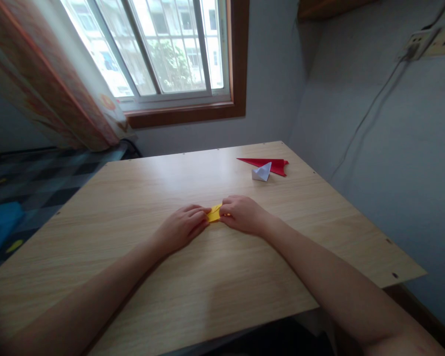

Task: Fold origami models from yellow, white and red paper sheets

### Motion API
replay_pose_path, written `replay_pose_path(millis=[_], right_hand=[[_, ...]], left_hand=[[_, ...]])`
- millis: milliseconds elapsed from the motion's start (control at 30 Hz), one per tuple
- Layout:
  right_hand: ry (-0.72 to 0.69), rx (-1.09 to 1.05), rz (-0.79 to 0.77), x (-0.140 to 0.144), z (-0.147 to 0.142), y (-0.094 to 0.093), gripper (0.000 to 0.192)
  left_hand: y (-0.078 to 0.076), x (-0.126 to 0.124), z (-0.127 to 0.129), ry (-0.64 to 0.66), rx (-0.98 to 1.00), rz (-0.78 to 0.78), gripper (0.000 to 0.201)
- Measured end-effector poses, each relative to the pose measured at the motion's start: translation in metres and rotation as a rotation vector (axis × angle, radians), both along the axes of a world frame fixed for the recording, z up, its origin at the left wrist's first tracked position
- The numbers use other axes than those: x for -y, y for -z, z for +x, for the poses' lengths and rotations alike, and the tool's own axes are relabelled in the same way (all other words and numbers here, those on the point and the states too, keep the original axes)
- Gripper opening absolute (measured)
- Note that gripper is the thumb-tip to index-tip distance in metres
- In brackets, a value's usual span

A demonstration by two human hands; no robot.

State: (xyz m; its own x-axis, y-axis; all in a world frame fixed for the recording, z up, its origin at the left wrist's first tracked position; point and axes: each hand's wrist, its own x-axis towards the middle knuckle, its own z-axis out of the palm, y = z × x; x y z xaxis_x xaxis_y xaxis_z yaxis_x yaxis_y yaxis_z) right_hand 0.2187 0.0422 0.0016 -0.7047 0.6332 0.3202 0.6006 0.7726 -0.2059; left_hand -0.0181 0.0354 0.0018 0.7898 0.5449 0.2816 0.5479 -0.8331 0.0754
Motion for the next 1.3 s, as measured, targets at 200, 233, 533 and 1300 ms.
replay_pose_path(millis=[200, 233, 533, 1300], right_hand=[[0.088, -0.006, -0.037, -0.003, -0.003, 0.003, 0.015], [0.103, 0.003, -0.038, -0.003, -0.004, 0.003, 0.015], [0.213, 0.052, -0.035, -0.001, -0.012, 0.009, 0.017], [0.338, 0.086, -0.051, 0.0, -0.02, 0.011, 0.016]], left_hand=[[0.0, 0.001, 0.001, -0.055, 0.04, -0.043, 0.025], [0.0, 0.001, 0.001, -0.062, 0.045, -0.045, 0.025], [-0.001, 0.002, 0.001, -0.093, 0.071, -0.051, 0.016], [-0.006, 0.001, -0.004, 0.047, 0.035, -0.018, 0.029]])
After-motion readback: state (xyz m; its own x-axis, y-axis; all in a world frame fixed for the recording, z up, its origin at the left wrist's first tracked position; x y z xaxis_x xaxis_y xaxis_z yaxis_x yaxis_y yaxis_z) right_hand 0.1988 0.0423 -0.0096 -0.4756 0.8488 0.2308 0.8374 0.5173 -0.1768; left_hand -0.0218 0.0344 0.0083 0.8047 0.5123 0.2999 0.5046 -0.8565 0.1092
